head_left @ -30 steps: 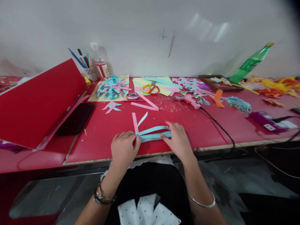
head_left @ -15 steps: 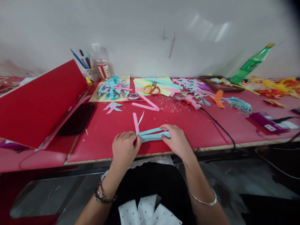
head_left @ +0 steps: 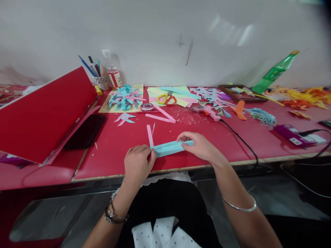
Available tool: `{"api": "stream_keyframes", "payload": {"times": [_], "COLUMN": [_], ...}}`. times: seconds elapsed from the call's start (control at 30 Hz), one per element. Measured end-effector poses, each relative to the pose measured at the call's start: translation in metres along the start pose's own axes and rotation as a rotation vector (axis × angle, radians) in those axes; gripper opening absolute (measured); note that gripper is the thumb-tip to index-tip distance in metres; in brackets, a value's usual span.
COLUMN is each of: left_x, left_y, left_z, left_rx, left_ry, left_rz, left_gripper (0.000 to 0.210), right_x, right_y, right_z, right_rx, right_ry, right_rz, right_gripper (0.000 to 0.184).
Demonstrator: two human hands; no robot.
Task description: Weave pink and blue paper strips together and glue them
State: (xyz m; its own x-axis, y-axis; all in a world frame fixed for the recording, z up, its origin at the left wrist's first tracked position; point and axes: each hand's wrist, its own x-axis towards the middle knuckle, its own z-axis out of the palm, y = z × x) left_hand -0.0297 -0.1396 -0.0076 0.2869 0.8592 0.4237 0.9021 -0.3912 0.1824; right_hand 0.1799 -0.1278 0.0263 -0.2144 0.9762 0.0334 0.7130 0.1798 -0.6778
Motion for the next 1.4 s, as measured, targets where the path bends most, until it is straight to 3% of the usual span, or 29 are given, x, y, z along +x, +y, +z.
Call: {"api": "stream_keyframes", "payload": {"times": [0.1, 0.27, 0.37, 0.57, 0.77, 0.87, 1.07, 1.2, 1.4], "left_x": [0.0, 0.001, 0.0, 0.0, 0.001, 0.0, 0.0, -0.001, -0.002], "left_y": [0.0, 0.0, 0.0, -0.001, 0.0, 0.0, 0.0, 0.0, 0.002], "left_z": [-0.001, -0.001, 0.0, 0.0, -0.001, -0.001, -0.002, -0.002, -0.001], "left_rx": [0.008, -0.005, -0.01, 0.017, 0.025, 0.022, 0.005, 0.017, 0.024], "left_ry": [0.0, 0.004, 0.007, 0.014, 0.006, 0.006, -0.019, -0.016, 0.026], "left_rz": [0.001, 0.01, 0.008, 0.024, 0.027, 0.028, 0.035, 0.045, 0.073], "left_gripper": [0.03, 0.03, 0.03, 0.03, 0.03, 0.029, 0.028, 0.026, 0.026], "right_x": [0.001, 0.001, 0.001, 0.005, 0.008, 0.009, 0.013, 0.023, 0.035], "right_y": [0.002, 0.0, -0.009, -0.023, -0.023, -0.027, -0.048, -0.056, -0.055], "right_z": [-0.002, -0.004, -0.009, -0.009, -0.003, -0.001, 0.006, 0.022, 0.055], "right_rx": [-0.124, -0.351, -0.319, -0.025, -0.28, -0.291, 0.047, 0.37, 0.911], "right_ry": [-0.044, 0.004, 0.04, 0.091, 0.075, 0.119, 0.131, 0.063, -0.014], "right_rz": [0.033, 0.048, -0.005, -0.064, -0.073, -0.092, -0.221, -0.274, -0.114], "right_gripper": [0.023, 0.012, 0.011, 0.012, 0.014, 0.015, 0.016, 0.017, 0.013]}}
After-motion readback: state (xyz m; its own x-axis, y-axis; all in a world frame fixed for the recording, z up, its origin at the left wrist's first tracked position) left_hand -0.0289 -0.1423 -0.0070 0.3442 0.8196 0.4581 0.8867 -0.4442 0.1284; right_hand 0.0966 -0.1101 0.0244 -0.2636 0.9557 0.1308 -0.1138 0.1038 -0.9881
